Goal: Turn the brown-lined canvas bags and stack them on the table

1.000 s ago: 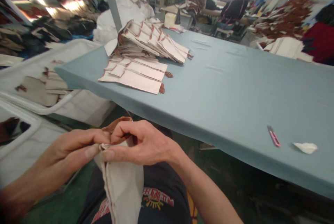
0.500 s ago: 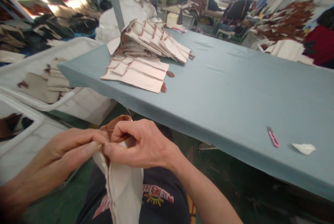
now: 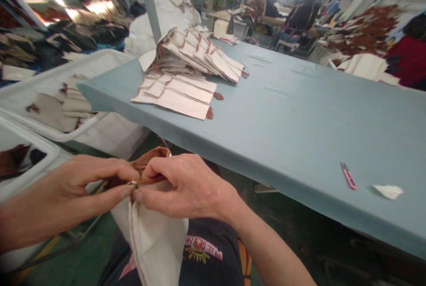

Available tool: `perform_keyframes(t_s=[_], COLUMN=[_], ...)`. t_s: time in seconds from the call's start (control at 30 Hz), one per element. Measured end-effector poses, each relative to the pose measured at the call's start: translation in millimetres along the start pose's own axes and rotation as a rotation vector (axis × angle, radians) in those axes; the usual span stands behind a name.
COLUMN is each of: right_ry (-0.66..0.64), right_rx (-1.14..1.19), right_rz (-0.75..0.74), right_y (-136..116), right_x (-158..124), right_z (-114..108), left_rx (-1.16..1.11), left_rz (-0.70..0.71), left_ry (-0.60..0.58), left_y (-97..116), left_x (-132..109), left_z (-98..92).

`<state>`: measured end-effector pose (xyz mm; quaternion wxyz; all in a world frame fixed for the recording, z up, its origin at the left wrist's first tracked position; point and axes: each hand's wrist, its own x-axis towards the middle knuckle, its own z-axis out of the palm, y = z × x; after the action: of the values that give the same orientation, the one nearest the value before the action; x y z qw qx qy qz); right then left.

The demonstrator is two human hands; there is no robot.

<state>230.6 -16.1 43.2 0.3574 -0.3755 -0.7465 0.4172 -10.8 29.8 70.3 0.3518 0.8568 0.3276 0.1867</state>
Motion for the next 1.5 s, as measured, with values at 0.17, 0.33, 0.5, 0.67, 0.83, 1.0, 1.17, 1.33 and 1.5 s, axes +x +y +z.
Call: perform_keyframes(t_s=[0.17, 0.33, 0.5, 0.67, 0.83, 1.0, 1.17, 1.33, 1.5], right_ry=[-0.015, 0.035, 0.085, 0.059, 0.053, 0.073, 0.025, -0.046, 0.021], right_rx=[-0.140, -0.202, 0.099, 0.515, 0.828, 0.904, 0.772, 0.337, -0.132], right_rz=[0.104, 0.096, 0.088, 0.233, 0.309, 0.312, 0.242, 0.047, -0.177], right_y=[-3.0, 2.8, 13.2, 27.7, 39.4, 40.8, 28.8, 8.6, -7.2], right_x=[3.9, 4.7, 6.2, 0.6, -6.7, -8.1, -11.9, -12.5, -13.6], right_z=[3.3, 8.9, 13.4, 23.3, 34.4, 37.0, 27.8, 11.0, 5.4], left_rx=[0.193, 0.332, 0.435, 0.533, 0.558, 0.529, 0.300, 0.021, -0.106], left_rz=[0.207, 0.294, 0.368, 0.474, 0.528, 0.497, 0.357, 0.229, 0.018], left_ry=[0.097, 0.162, 0.222, 0.178, 0.122, 0.145, 0.280, 0.205, 0.022], left_y=[7.9, 3.1, 0.6, -17.1, -33.0, -33.4, -17.6, 1.7, 4.5], left_x=[-1.1, -8.2, -12.3, -22.2, -29.7, -37.8, -38.5, -21.3, -10.2], left_z=[6.7, 18.7, 25.7, 27.0, 27.0, 39.2, 45.6, 19.2, 5.4])
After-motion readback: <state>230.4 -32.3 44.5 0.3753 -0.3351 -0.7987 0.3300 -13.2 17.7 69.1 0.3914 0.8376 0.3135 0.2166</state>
